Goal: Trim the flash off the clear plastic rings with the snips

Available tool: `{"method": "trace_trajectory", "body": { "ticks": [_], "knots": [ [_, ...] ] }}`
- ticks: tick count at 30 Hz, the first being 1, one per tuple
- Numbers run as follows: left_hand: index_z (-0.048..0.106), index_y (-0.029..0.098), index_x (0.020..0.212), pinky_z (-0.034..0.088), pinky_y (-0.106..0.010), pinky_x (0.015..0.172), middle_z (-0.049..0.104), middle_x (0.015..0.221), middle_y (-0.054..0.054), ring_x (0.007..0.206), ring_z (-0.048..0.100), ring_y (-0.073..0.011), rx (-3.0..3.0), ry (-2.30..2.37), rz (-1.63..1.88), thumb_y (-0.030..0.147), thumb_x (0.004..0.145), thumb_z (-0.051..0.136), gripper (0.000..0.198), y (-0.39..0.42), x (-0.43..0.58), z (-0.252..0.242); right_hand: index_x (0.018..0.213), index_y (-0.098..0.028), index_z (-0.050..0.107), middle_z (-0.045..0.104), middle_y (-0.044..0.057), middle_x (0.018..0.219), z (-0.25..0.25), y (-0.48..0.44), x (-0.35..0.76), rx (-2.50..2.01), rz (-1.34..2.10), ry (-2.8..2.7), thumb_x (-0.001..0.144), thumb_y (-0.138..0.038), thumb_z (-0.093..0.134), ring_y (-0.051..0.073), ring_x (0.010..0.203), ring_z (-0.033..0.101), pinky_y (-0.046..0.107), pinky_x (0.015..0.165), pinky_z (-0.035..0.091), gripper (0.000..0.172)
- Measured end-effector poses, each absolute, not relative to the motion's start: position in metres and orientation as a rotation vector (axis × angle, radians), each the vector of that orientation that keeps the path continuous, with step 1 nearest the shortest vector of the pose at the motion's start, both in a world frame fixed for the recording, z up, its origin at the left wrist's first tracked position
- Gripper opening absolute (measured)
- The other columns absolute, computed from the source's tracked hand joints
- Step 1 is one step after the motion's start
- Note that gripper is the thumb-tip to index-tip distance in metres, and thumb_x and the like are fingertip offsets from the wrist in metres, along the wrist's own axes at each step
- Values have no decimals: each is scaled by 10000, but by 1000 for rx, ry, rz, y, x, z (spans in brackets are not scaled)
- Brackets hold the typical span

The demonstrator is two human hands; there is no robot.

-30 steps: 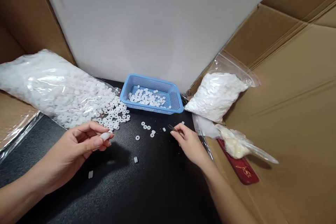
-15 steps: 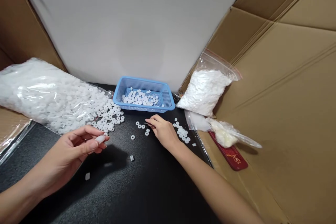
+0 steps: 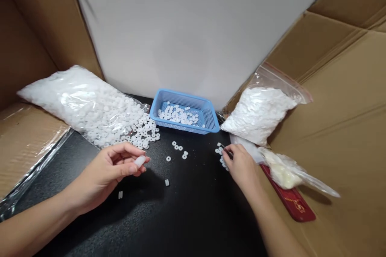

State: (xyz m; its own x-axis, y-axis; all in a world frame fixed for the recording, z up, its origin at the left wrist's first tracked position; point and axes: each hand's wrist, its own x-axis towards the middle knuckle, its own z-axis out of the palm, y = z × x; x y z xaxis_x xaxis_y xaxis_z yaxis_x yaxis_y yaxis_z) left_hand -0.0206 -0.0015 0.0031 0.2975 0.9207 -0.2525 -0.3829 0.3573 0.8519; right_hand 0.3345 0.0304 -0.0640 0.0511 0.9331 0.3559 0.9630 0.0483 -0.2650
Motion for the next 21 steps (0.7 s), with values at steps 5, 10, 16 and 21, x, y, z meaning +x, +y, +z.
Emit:
{"method": "trace_trajectory", "body": {
  "ticks": [5,10,16,21],
  "knots": [
    [790,175,774,540,-158,620,796,751,-27,641,707,-97,742,825,1033,208,635,939,205,-5,-19,7,1263,-197,674,657,83,911,-22,19,293,-1719,-10,-1971,1041,-480,331,249,832,670,363,730,538,497],
    [785,160,739,536,-146,607,806,751,-35,616,702,-87,697,805,1085,220,608,957,225,-7,-18,11,1490,-189,496,674,47,914,33,-8,220,-1130,11,-2301,1065,-291,439,166,804,668,266,726,547,441],
    [787,156,733,540,-143,611,805,746,-35,639,708,-92,643,773,1135,231,612,959,223,-7,-20,13,1461,-134,529,681,46,820,39,-16,183,-959,-213,-2319,1043,-169,486,130,662,636,232,579,490,422],
    [792,170,750,562,-149,661,798,749,-16,673,723,-96,619,758,1151,220,616,958,219,-4,-21,8,1465,-146,533,710,52,824,31,-16,181,-924,-219,-2319,1027,-145,514,141,690,663,241,589,494,438]
  ]
}}
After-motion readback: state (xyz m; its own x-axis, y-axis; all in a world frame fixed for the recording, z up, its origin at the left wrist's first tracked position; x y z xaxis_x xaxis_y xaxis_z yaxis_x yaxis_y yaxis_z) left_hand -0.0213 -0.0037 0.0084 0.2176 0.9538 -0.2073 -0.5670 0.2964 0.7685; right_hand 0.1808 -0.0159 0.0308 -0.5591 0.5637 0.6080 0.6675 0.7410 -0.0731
